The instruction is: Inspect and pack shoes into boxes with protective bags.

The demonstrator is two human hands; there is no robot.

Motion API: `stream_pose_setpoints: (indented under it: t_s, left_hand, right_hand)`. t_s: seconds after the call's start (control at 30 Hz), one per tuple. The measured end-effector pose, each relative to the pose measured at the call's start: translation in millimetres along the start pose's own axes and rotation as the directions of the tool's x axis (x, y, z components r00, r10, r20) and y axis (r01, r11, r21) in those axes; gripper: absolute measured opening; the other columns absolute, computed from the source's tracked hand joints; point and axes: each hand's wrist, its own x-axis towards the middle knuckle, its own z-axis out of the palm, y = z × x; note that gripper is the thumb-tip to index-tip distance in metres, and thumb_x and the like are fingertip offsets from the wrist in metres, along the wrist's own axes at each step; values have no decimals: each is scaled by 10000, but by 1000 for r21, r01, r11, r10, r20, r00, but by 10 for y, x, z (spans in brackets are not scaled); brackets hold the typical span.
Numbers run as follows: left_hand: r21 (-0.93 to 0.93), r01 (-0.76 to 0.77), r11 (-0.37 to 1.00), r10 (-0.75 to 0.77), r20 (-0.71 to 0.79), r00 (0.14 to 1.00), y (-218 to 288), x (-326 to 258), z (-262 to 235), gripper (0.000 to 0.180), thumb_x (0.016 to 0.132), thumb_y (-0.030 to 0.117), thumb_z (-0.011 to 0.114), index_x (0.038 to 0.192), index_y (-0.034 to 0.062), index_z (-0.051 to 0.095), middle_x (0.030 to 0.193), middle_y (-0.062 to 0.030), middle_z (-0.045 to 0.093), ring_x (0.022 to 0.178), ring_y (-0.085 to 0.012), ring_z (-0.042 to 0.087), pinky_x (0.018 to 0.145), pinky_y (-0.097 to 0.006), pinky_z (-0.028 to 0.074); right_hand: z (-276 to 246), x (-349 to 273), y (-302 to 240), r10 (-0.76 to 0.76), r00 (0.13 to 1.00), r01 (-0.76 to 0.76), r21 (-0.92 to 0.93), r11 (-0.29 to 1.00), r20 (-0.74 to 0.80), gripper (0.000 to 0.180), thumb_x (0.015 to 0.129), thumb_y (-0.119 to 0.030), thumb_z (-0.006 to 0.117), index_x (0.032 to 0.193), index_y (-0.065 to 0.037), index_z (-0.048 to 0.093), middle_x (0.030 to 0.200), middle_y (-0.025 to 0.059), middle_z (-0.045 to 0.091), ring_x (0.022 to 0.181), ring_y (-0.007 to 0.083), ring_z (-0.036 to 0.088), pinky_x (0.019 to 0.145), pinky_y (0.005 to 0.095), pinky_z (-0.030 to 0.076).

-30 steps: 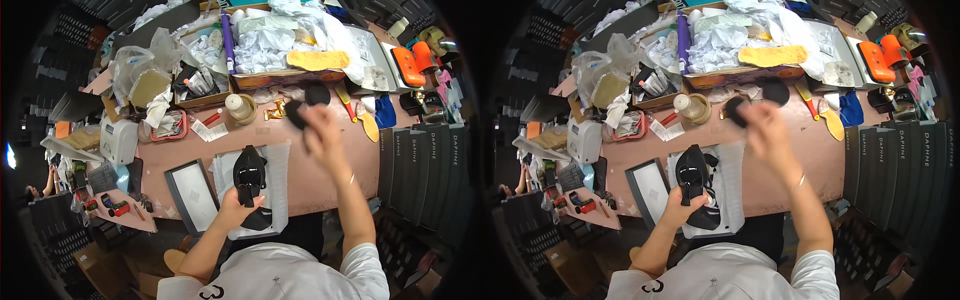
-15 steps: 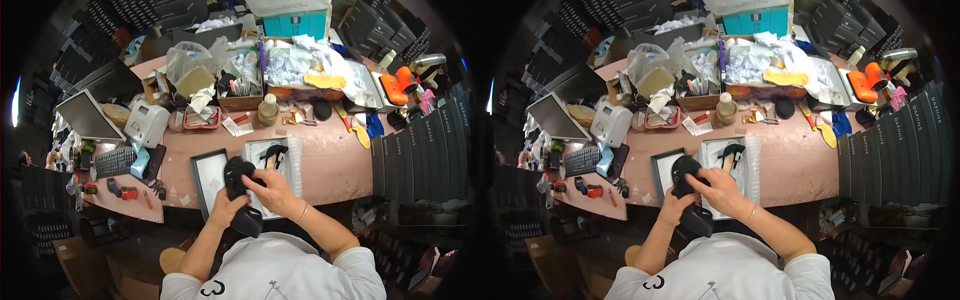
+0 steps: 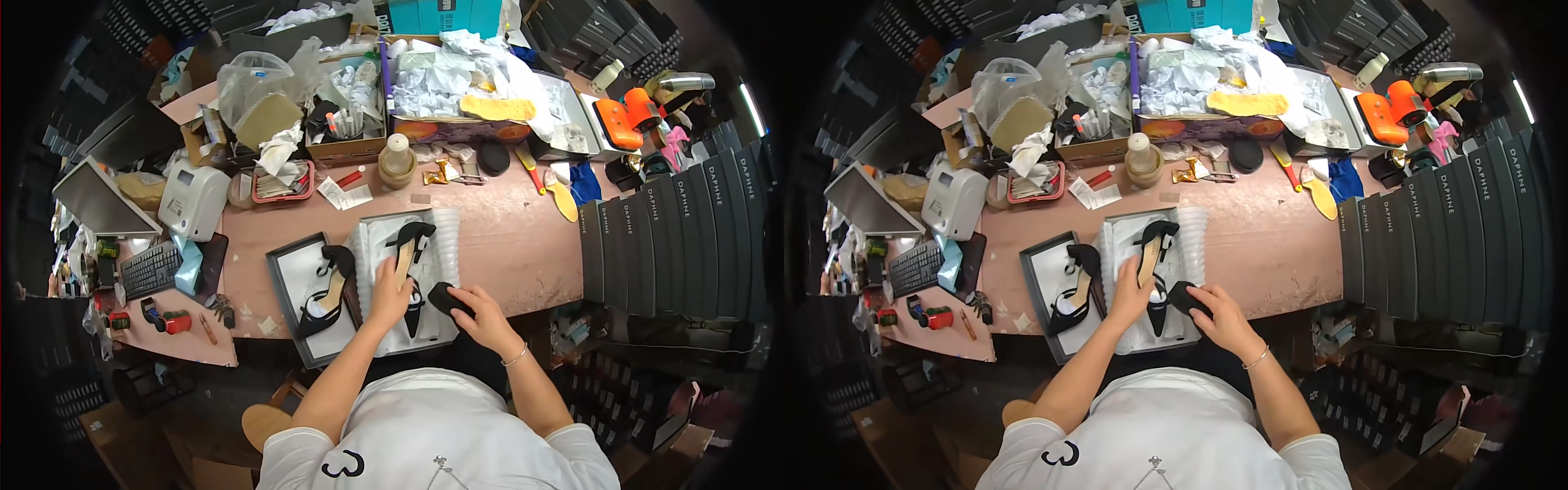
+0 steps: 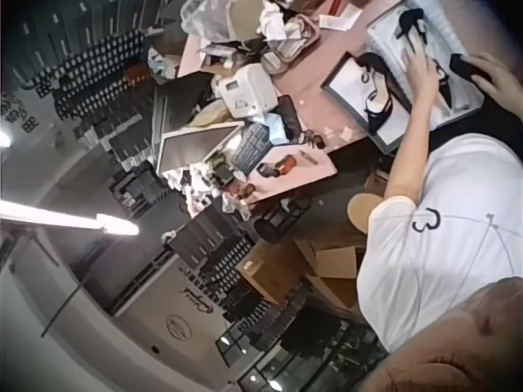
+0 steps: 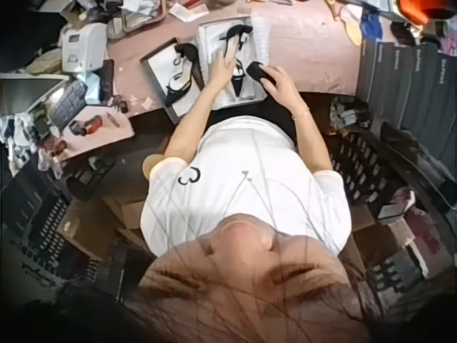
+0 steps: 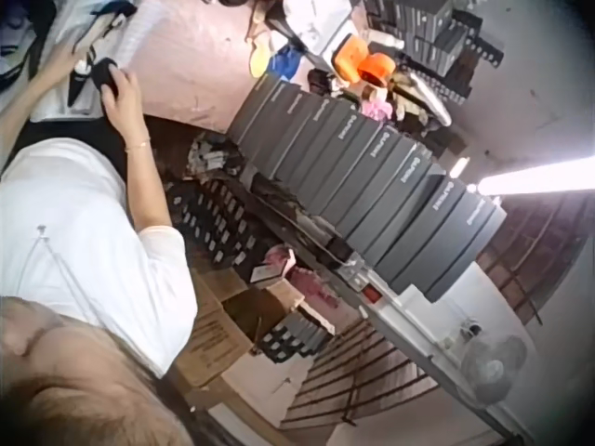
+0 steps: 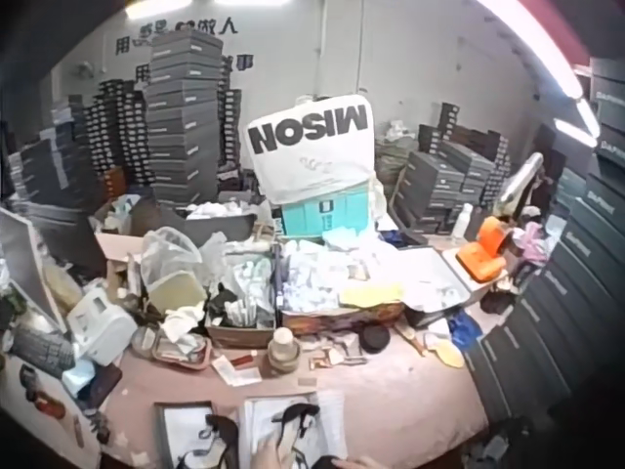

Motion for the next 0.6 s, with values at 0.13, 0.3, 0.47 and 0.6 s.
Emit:
stream_pose_setpoints:
  t_s: [0.13,0.3,0.47,0.6]
  left_hand:
    - [99,347,933,-360,181,915,-184,281,146,320,824,235,640,1000,-32,628,886,-211,654,853,-370,637,781,-417,484]
    - [47,313,949,-313,291,904,309,329,-223,295,812,224,644,962,-30,636,818,-188,662,745,-267,654,681,-356,486]
    - [-277,397,875,-220,502,836,849,170,-614,303,856,170,569,1064,-49,555,897,-118,644,867,-152,603,792,-302,464]
    - [-729,674,118,-57,673,738,908,50,-787,397,872,199,444,1217,2,458,1052,-151,596,974,-266,593,925,-388,466]
  right_hand:
    - [-1,18,302,38,999,-37,64,997,-17,372,830,-92,633,1189,-11,582,1027,163,575,926,315,578,817,344,469]
    - [-310,165,326,23,999,-32,205,978,43,382,827,-97,635,1197,-20,581,1028,153,579,927,292,576,835,319,457]
    - [-397,206,225,312,922,-78,679,730,-230,378,889,-59,564,1253,33,520,1038,44,608,843,83,565,735,207,467]
    - [-306,127,-22,266,915,-5,651,759,-303,366,905,-77,563,1257,13,522,1021,36,615,831,70,567,669,193,470]
